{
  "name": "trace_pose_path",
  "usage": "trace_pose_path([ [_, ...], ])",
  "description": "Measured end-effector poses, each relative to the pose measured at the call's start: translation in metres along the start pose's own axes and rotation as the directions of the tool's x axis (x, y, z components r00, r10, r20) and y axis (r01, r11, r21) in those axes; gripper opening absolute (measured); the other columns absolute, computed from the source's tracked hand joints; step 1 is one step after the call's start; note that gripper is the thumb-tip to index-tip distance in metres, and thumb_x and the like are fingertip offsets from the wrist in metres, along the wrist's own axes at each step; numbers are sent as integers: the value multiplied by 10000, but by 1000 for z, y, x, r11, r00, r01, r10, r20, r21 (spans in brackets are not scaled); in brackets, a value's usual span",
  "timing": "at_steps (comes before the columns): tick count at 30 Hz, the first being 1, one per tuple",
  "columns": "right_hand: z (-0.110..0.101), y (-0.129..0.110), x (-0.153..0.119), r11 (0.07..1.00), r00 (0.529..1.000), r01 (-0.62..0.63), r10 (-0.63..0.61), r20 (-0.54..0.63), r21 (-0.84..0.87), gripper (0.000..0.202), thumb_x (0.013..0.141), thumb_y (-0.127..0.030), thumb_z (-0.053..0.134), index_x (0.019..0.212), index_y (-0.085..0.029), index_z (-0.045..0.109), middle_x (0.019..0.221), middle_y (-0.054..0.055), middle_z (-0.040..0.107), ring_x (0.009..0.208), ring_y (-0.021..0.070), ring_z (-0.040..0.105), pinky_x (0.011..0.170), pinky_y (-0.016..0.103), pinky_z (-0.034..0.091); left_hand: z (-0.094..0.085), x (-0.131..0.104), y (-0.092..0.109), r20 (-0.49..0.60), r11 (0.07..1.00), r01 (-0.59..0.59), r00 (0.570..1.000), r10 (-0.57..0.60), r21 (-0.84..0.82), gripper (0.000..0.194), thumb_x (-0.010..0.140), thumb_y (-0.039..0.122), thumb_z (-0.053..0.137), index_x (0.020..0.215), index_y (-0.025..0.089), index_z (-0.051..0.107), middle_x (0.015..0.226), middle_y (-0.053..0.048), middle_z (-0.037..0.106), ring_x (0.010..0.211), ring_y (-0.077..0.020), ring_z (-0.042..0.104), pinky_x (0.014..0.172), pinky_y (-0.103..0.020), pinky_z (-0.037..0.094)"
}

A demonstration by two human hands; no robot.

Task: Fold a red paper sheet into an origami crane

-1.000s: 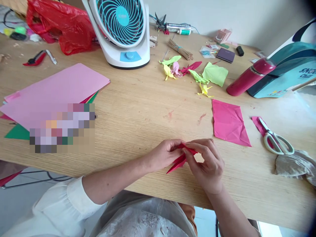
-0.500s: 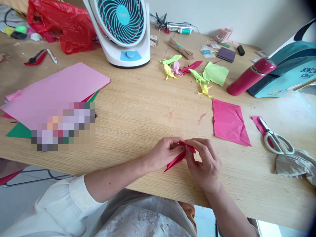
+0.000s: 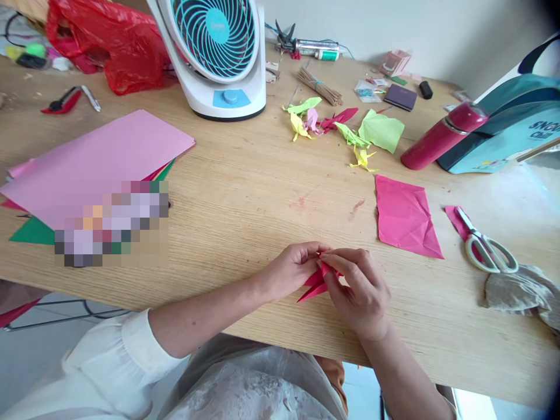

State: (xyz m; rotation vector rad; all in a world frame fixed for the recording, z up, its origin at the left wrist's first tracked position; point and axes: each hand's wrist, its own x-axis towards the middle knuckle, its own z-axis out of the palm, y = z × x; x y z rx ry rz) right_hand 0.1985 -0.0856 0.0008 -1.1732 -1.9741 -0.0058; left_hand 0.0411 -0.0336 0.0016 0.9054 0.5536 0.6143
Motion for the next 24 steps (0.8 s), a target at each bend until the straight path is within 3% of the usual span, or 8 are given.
trace_pose_path([
  [4, 0, -1, 0, 998, 998, 31, -34, 50, 48, 417, 901, -28, 624, 1276, -208, 610, 1125, 119, 670, 982, 218, 666, 809, 372, 567, 0, -1, -2, -35, 997, -3, 999, 0, -83, 365, 813, 471, 767, 889, 124, 680, 832, -28, 610, 732, -96, 542, 679, -209, 424],
  [10, -1, -1, 2, 992, 993, 64, -74, 94, 105, 553, 899, -5, 613, 1403, -224, 545, 1228, 131, 649, 1121, 245, 649, 913, 400, 574, -2, 1, -1, -74, 957, 54, 994, -79, -286, 284, 763, 363, 806, 892, 133, 700, 873, -36, 675, 780, -114, 608, 778, -225, 467],
  [13, -2, 0, 1, 994, 991, 90, -95, 92, 55, 522, 888, -20, 646, 1363, -229, 585, 1199, 123, 653, 1059, 241, 650, 853, 403, 571, -1, 1, 1, -94, 920, 82, 987, -127, -384, 187, 773, 219, 763, 939, 144, 719, 928, -49, 710, 839, -121, 645, 812, -216, 484],
  [16, -3, 0, 1, 993, 990, 115, -115, 79, 10, 447, 866, -23, 681, 1272, -206, 641, 1122, 119, 655, 961, 227, 630, 772, 391, 547, 1, -1, 3, -60, 878, 111, 986, -156, -465, 216, 796, 131, 694, 1010, 147, 724, 980, -65, 729, 839, -114, 667, 796, -199, 497],
  [20, -3, -1, 1, 992, 990, 120, -122, 70, 36, 377, 857, 5, 676, 1200, -147, 641, 1073, 127, 652, 933, 213, 617, 786, 387, 533, 0, -3, 1, 21, 826, 153, 985, -169, -542, 273, 840, 145, 663, 1108, 148, 710, 1051, -92, 735, 844, -127, 690, 787, -218, 516],
  [24, -1, -1, 1, 992, 989, 116, -120, 84, 46, 360, 858, 5, 676, 1182, -146, 633, 1091, 129, 662, 946, 216, 626, 801, 391, 532, -3, -2, 2, 22, 807, 153, 985, -171, -570, 261, 896, 180, 617, 1139, 152, 708, 1141, -105, 722, 895, -133, 688, 806, -226, 519],
])
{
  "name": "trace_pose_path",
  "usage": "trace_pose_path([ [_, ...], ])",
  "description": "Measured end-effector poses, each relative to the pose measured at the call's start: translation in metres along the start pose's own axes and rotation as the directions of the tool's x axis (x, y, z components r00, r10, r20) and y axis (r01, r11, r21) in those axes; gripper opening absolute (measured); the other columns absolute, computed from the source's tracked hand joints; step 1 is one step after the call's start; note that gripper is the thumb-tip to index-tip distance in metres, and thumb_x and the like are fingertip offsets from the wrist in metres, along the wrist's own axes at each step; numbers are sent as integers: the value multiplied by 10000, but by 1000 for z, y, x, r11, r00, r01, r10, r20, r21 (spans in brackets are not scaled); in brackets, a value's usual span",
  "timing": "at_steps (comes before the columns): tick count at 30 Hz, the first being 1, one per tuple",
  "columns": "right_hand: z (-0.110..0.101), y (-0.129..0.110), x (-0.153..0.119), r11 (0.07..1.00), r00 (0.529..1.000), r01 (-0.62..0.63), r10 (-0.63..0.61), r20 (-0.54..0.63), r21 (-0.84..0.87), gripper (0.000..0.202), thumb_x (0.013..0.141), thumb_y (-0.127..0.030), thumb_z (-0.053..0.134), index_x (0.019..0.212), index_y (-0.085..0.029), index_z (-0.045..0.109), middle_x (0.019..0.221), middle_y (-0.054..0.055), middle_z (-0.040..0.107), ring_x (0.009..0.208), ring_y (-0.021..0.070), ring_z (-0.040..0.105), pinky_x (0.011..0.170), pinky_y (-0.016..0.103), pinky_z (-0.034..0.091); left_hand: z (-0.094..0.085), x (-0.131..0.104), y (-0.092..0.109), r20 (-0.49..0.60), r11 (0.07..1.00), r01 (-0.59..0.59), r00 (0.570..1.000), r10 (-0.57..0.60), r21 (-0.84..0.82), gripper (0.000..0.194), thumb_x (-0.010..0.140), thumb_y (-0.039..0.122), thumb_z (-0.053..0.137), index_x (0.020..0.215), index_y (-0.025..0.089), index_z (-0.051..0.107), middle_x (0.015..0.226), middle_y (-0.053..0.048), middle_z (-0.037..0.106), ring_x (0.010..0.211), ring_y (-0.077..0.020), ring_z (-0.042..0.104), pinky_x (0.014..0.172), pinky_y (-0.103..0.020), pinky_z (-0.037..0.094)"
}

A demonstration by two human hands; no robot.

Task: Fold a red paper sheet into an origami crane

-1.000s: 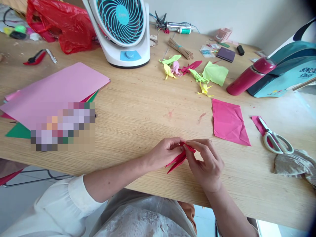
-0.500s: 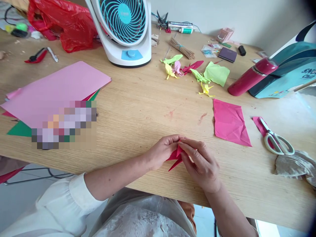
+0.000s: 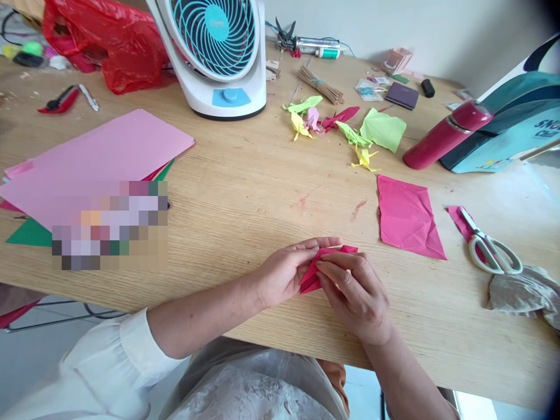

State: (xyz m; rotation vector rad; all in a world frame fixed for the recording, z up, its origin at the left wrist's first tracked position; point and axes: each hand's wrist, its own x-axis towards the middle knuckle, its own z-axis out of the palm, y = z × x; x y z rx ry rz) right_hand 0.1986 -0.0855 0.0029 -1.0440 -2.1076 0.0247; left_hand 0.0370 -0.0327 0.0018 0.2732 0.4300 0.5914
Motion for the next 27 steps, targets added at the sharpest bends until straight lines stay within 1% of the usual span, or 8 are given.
trace_pose_path([
  [4, 1, 1, 0, 1000, 1000, 9, -8, 6, -29, 357, 854, -11, 692, 1181, -146, 645, 1095, 133, 677, 939, 226, 626, 774, 391, 523, 1, -1, 3, 1, 999, -29, 1000, 29, 16, 250, 945, 224, 568, 1127, 142, 719, 1194, -115, 709, 1014, -153, 670, 899, -240, 502],
  [8, 0, 1, -1, 998, 999, 34, -32, 34, -49, 344, 857, -32, 698, 1180, -143, 654, 1090, 130, 697, 931, 231, 636, 768, 396, 508, 3, -3, 3, -1, 991, -93, 996, 94, 98, 241, 924, 176, 603, 1133, 151, 721, 1198, -109, 713, 1056, -154, 661, 903, -224, 489],
  [12, -3, 0, 0, 999, 998, 31, -29, 50, -43, 376, 857, -45, 699, 1209, -168, 650, 1134, 123, 695, 980, 245, 642, 792, 413, 506, 2, -2, 4, 3, 983, -134, 991, 135, 126, 218, 923, 174, 609, 1104, 157, 730, 1183, -102, 718, 1059, -152, 662, 917, -229, 494],
  [16, -4, -2, 1, 993, 989, -111, 107, -104, -29, 377, 848, -45, 691, 1187, -205, 651, 1161, 123, 656, 1016, 252, 633, 807, 418, 533, 3, -2, 7, -9, 966, -202, 979, 206, 161, 219, 922, 182, 626, 1121, 172, 719, 1235, -92, 698, 1067, -163, 662, 931, -258, 504],
  [19, -4, -1, 2, 974, 957, -221, 208, -202, -47, 323, 866, -82, 673, 1146, -241, 652, 1138, 109, 637, 1017, 258, 618, 817, 437, 536, 4, -3, 8, -3, 953, -225, 973, 230, 201, 244, 929, 225, 639, 1163, 186, 697, 1283, -97, 676, 1110, -194, 656, 950, -300, 507],
  [21, -2, 0, 3, 956, 932, -293, 277, -233, -34, 328, 879, -145, 678, 1185, -251, 627, 1190, 124, 608, 1108, 294, 584, 863, 483, 525, 4, -4, 7, 13, 940, -245, 969, 249, 239, 263, 932, 263, 647, 1182, 196, 690, 1297, -96, 670, 1160, -212, 642, 995, -324, 488],
  [24, 0, 4, 4, 912, 890, -400, 411, -196, 95, 374, 897, -233, 676, 1255, -251, 566, 1258, 139, 566, 1149, 301, 562, 848, 472, 533, 3, -5, 6, 73, 890, -299, 954, 292, 345, 304, 940, 312, 644, 1227, 218, 675, 1338, -88, 650, 1262, -238, 587, 1074, -360, 441],
  [27, 3, 5, 5, 849, 857, -472, 505, -101, 239, 312, 915, -237, 650, 1216, -249, 568, 1148, 93, 583, 925, 207, 601, 718, 356, 541, 4, -6, 5, 128, 776, -368, 926, 354, 512, 310, 956, 316, 616, 1249, 228, 669, 1348, -74, 641, 1303, -231, 551, 1130, -363, 392],
])
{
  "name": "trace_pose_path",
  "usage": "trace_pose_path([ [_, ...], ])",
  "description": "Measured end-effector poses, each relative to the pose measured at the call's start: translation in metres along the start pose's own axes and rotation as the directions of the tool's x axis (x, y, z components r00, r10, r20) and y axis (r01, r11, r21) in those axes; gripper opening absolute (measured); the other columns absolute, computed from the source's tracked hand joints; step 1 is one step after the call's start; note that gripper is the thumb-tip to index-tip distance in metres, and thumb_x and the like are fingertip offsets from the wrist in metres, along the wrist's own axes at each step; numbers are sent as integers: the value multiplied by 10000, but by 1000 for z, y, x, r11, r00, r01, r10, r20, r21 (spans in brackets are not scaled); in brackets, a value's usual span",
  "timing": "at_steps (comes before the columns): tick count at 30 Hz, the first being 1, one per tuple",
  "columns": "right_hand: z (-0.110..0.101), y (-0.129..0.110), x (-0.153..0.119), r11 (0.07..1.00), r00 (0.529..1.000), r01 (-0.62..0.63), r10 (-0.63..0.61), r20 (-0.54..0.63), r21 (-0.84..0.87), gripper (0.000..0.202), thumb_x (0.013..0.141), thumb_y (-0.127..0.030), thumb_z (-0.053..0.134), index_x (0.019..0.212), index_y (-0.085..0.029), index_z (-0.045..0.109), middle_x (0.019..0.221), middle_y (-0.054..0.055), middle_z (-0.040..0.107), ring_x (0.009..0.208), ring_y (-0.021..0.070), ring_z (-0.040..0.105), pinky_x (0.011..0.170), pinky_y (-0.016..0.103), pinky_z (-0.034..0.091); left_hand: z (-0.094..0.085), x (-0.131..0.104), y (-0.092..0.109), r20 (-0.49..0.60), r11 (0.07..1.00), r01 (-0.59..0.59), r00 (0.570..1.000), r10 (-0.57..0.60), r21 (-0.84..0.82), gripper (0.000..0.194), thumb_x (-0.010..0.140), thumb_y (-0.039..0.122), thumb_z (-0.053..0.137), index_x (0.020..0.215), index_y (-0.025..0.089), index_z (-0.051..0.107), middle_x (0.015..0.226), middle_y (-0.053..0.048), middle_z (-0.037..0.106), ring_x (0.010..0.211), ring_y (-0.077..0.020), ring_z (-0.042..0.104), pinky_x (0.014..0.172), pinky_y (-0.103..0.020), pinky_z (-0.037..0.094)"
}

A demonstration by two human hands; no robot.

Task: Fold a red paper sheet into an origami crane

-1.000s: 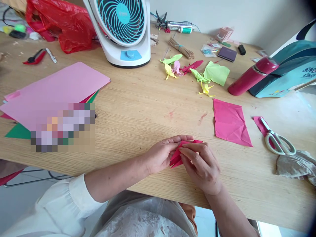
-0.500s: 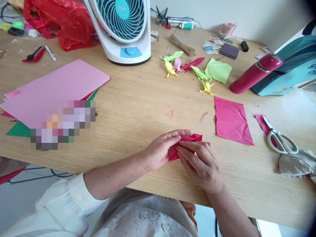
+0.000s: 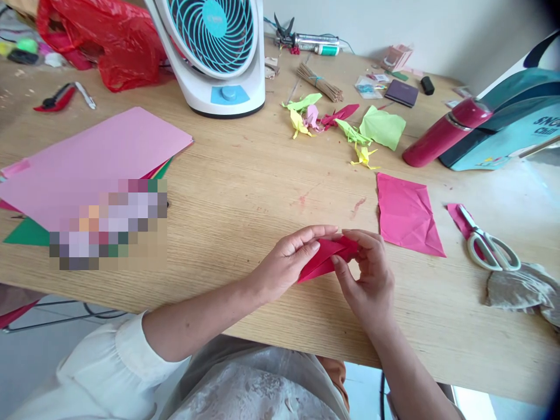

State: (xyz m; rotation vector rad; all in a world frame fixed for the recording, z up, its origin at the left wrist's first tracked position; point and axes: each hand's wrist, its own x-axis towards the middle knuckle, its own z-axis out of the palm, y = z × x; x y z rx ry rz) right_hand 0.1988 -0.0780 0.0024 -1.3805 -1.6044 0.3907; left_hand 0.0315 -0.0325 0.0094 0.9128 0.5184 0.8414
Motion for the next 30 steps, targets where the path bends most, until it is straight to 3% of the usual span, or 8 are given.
trace_pose_path([
  [4, 3, 3, -1, 995, 998, -63, 60, 36, 74, 277, 914, -223, 646, 1183, -248, 587, 1083, 58, 575, 805, 155, 575, 679, 310, 528, 0, 0, 1, -73, 983, 6, 997, 8, 182, 255, 963, 263, 579, 1189, 205, 682, 1287, -67, 656, 1235, -207, 581, 1102, -324, 410],
  [13, 7, 14, 0, 979, 992, -103, 89, 86, 175, 294, 916, -243, 649, 1209, -250, 626, 1144, 88, 578, 986, 203, 617, 738, 322, 563, -5, 4, -5, -117, 970, 111, 983, -139, -215, 197, 893, 188, 593, 1022, 148, 736, 1137, -87, 719, 1142, -216, 636, 1025, -326, 468],
  [16, 6, 13, 1, 975, 990, -133, 121, 79, 180, 300, 916, -253, 654, 1216, -250, 639, 1131, 87, 588, 931, 191, 620, 720, 317, 560, -6, 4, -1, -118, 960, 140, 978, -173, -244, 211, 851, 217, 655, 1030, 153, 745, 1151, -93, 720, 1164, -234, 624, 994, -333, 490],
  [18, 5, 13, 2, 972, 988, -142, 128, 86, 186, 308, 915, -256, 655, 1224, -251, 646, 1114, 84, 599, 909, 185, 617, 715, 317, 559, -7, 4, 1, -112, 979, 147, 980, -163, -140, 240, 837, 234, 689, 1063, 170, 741, 1159, -79, 716, 1164, -234, 622, 1007, -344, 484],
  [21, 4, 14, 2, 970, 987, -142, 124, 101, 199, 313, 910, -258, 659, 1222, -249, 655, 1093, 81, 612, 913, 187, 619, 713, 317, 559, -8, 5, 5, -87, 981, 68, 995, -53, 180, 255, 827, 194, 705, 1081, 191, 730, 1146, -58, 710, 1123, -215, 635, 1003, -331, 480],
  [25, 7, 19, 1, 947, 974, -200, 164, 156, 251, 341, 917, -284, 655, 1253, -240, 621, 1051, 72, 637, 834, 167, 628, 704, 319, 569, -11, 5, 8, -46, 838, -98, 988, 146, 537, 217, 827, 213, 731, 1043, 199, 724, 1081, -66, 687, 1004, -197, 653, 855, -273, 517],
  [28, 9, 23, -2, 930, 965, -230, 179, 193, 288, 380, 931, -285, 635, 1300, -242, 556, 1081, 78, 644, 821, 162, 658, 734, 335, 591, -16, 4, 6, -51, 727, -127, 975, 217, 675, 145, 854, 241, 714, 991, 196, 701, 989, -55, 670, 876, -166, 653, 742, -237, 502],
  [30, 10, 24, -4, 958, 966, -199, 157, 203, 207, 391, 924, -245, 626, 1305, -249, 540, 1172, 90, 610, 887, 173, 676, 776, 351, 601, -18, 1, 4, -28, 633, -128, 973, 230, 763, 87, 872, 213, 683, 955, 187, 683, 954, -44, 658, 823, -148, 641, 705, -228, 482],
])
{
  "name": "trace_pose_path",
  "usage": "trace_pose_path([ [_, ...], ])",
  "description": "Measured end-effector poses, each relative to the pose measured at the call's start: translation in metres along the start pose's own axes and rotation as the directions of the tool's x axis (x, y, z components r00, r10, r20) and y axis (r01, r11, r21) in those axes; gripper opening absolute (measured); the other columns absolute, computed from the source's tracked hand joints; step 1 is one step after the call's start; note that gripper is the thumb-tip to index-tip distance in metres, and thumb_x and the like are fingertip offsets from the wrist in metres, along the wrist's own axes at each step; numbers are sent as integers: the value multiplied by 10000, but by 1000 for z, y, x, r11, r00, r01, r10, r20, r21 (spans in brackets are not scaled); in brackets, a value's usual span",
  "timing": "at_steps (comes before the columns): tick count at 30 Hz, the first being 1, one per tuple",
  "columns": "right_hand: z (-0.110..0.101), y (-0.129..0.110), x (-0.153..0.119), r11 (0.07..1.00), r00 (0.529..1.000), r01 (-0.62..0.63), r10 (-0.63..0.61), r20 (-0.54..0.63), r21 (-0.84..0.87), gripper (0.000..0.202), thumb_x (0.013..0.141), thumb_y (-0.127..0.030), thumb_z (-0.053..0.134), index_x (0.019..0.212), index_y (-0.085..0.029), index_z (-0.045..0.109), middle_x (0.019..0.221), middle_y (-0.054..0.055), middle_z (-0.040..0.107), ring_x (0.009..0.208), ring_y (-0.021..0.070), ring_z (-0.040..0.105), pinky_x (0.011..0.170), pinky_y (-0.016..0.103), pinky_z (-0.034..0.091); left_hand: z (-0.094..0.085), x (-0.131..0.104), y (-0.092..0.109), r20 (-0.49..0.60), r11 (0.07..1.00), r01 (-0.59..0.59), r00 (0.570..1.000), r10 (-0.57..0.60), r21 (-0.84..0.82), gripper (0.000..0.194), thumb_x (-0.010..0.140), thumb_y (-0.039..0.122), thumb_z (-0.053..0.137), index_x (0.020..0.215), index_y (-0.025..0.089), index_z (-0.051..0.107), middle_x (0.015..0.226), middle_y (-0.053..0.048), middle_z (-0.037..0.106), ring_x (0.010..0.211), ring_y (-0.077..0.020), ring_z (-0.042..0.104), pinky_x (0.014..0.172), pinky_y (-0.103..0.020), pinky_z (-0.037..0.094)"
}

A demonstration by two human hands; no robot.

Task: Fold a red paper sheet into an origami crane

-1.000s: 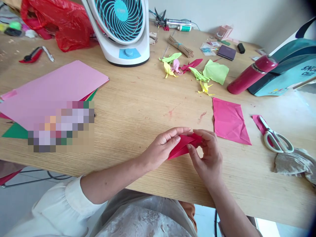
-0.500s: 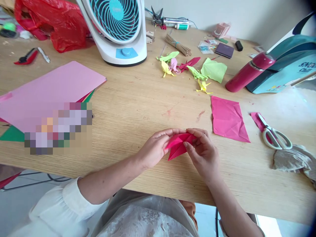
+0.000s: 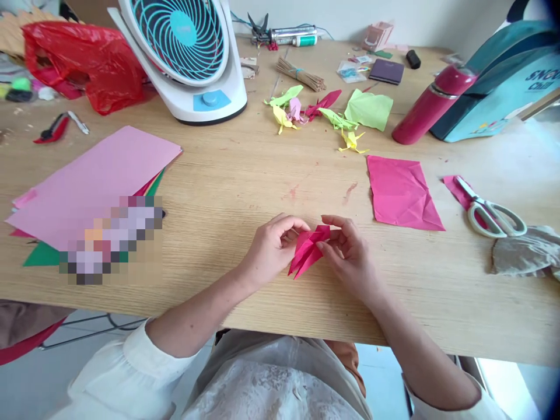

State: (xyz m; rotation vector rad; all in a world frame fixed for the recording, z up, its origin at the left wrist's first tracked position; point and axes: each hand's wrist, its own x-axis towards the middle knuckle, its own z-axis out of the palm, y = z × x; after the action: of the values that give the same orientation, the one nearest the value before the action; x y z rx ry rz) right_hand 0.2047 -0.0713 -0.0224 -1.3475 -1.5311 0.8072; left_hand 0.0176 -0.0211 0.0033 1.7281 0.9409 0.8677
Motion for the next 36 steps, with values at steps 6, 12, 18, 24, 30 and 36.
trace_pose_path([
  [6, -2, -13, -14, 853, 969, 248, -223, 110, -459, 401, 906, -150, 615, 1291, -237, 547, 1311, 138, 537, 1207, 294, 570, 977, 491, 530, -6, -13, -5, 158, 883, -158, 983, 96, 441, 100, 893, 97, 579, 866, 180, 630, 876, -23, 620, 822, -155, 591, 719, -255, 427],
  [12, -3, -24, -44, 740, 869, 478, -318, 380, -474, 312, 1000, -143, 468, 1286, -201, 576, 1210, 136, 628, 1020, 264, 605, 855, 450, 518, -14, -31, -8, 171, 747, -208, 977, 127, 631, 113, 922, 107, 538, 856, 184, 589, 857, -33, 593, 784, -165, 570, 710, -276, 432],
  [18, 4, -22, -62, 742, 858, 482, -293, 421, -467, 322, 1004, -113, 457, 1293, -185, 579, 1267, 107, 650, 1023, 248, 599, 874, 436, 496, -16, -38, -13, 268, 578, -382, 923, 276, 721, 169, 985, 129, 443, 934, 172, 599, 941, -83, 630, 887, -202, 578, 812, -311, 461],
  [24, 4, -22, -62, 727, 852, 497, -305, 426, -474, 328, 1003, -130, 462, 1305, -186, 577, 1287, 117, 644, 1046, 262, 595, 882, 446, 494, -19, -35, -15, 380, 590, -469, 882, 277, 657, 314, 1023, 162, 349, 945, 179, 653, 980, -102, 677, 939, -216, 594, 892, -340, 469],
  [30, 4, -20, -62, 713, 846, 512, -320, 427, -479, 322, 992, -109, 480, 1290, -159, 591, 1281, 114, 645, 1022, 250, 592, 890, 429, 487, -28, -40, -17, 450, 632, -489, 861, 238, 601, 306, 1014, 182, 418, 1139, 195, 696, 1204, -118, 708, 1090, -239, 633, 970, -380, 483],
  [36, 4, -23, -64, 702, 846, 512, -312, 432, -495, 316, 976, -79, 500, 1271, -112, 606, 1283, 129, 641, 993, 244, 587, 884, 422, 476, -32, -43, -19, 492, 368, -663, 739, 459, 652, 270, 976, 122, 519, 1196, 147, 674, 1220, -104, 721, 1027, -216, 672, 904, -363, 557],
])
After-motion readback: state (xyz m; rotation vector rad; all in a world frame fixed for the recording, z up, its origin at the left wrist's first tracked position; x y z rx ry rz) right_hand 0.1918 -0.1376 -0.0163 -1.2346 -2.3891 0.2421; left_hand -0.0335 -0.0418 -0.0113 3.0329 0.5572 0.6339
